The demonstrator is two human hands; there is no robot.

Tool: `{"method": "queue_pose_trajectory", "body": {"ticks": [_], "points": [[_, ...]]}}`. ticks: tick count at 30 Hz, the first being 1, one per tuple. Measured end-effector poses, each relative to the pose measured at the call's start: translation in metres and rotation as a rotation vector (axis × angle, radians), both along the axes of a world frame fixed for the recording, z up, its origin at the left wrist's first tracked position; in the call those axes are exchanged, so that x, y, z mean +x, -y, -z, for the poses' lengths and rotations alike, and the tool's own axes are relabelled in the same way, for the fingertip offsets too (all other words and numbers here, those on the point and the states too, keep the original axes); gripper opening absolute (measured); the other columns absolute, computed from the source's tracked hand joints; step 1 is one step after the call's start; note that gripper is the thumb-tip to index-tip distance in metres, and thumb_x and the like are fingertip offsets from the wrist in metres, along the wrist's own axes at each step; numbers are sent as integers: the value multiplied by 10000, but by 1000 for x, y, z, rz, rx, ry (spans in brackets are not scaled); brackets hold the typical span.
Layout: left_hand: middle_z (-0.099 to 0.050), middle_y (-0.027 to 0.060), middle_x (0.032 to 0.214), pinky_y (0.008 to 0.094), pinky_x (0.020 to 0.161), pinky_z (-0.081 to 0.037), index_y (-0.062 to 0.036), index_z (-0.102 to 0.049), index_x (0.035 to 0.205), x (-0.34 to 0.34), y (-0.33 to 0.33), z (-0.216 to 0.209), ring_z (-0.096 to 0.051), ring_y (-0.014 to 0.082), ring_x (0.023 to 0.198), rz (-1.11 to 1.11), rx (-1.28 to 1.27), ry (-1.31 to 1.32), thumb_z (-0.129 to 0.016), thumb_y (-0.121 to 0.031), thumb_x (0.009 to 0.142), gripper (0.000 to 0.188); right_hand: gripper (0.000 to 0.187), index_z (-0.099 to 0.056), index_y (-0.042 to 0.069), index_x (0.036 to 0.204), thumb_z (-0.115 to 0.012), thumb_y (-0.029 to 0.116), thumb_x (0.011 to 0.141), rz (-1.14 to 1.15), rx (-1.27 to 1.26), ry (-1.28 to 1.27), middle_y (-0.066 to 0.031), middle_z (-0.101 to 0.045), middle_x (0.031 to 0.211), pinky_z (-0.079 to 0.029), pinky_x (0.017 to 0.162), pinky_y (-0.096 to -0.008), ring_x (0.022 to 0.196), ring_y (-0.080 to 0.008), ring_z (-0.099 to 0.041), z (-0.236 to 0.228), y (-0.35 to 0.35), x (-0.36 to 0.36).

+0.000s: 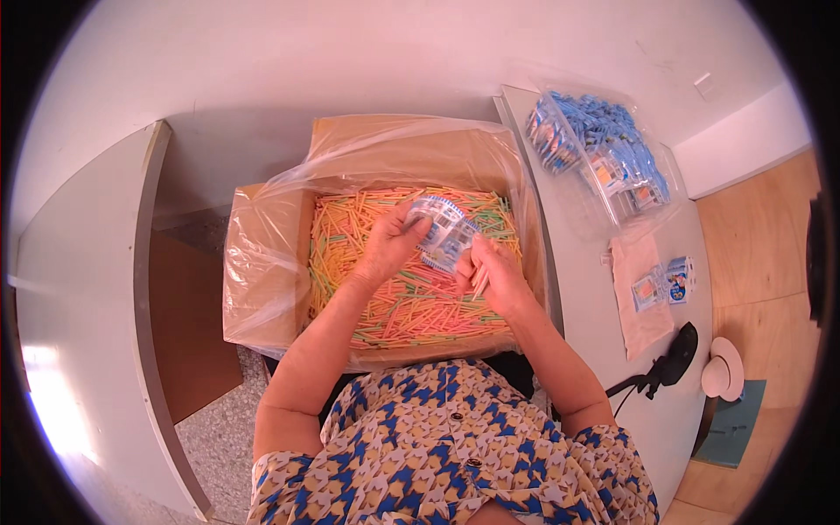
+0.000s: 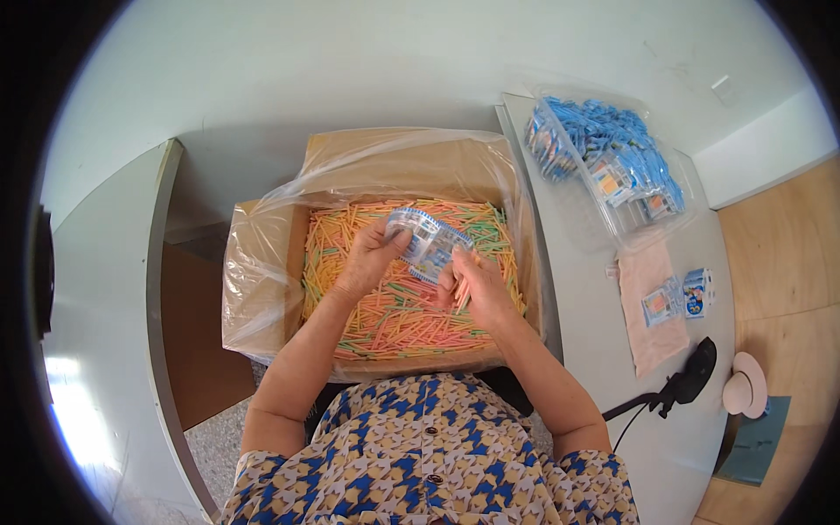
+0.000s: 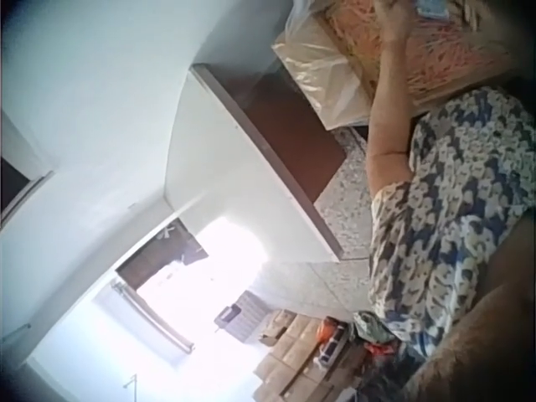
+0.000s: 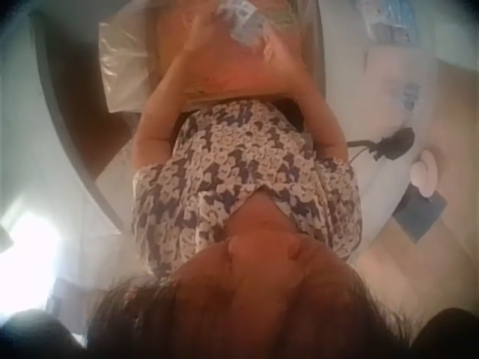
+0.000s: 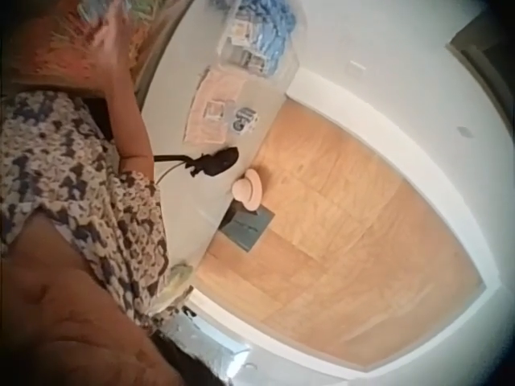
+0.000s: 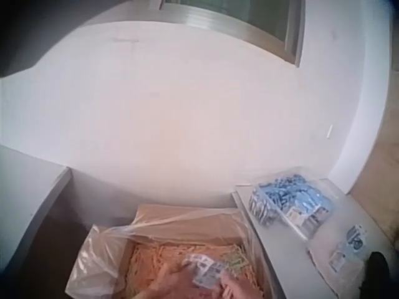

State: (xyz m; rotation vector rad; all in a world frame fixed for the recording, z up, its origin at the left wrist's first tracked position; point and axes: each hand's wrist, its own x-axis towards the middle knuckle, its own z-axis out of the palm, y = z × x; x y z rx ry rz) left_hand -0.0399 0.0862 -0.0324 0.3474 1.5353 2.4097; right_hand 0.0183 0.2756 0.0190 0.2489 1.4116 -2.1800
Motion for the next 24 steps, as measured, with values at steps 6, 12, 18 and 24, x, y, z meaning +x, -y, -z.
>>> {"method": "queue_pose_trajectory", "body": {"ticks": [6,12,18,24], "points": [[-659,-21,939,245,791,-476,-33,-631,1089,-3,2,-2,-577,58,852,77,-137,-43,-578,-97,926,183,414,-428,99,633,-456,323,980,109,588,-406,-13,-509,618,-421,521,-298,561,-126,-516,16,-10,46],[-669,-10,941,248,783,-484,-31,-639,1096,6,-2,-8,-584,57,841,202,-137,0,-562,-167,947,216,376,-488,62,636,-504,274,946,-167,966,-692,13,-485,608,-390,532,-248,585,-68,-483,10,-22,51],[-678,7,887,251,767,-487,-2,-683,966,12,0,-9,-589,63,814,209,-155,-95,-576,-123,934,165,358,-467,54,645,-505,250,943,218,714,-459,19,-454,596,-314,495,-235,551,-43,-406,-57,-19,15],[-679,10,854,232,727,-491,-5,-720,885,13,3,-15,-581,57,801,180,-187,-21,-683,-33,831,71,355,-441,77,650,-498,250,955,250,575,-543,22,-427,583,-300,489,-233,535,-42,-380,-80,3,-12]]}}
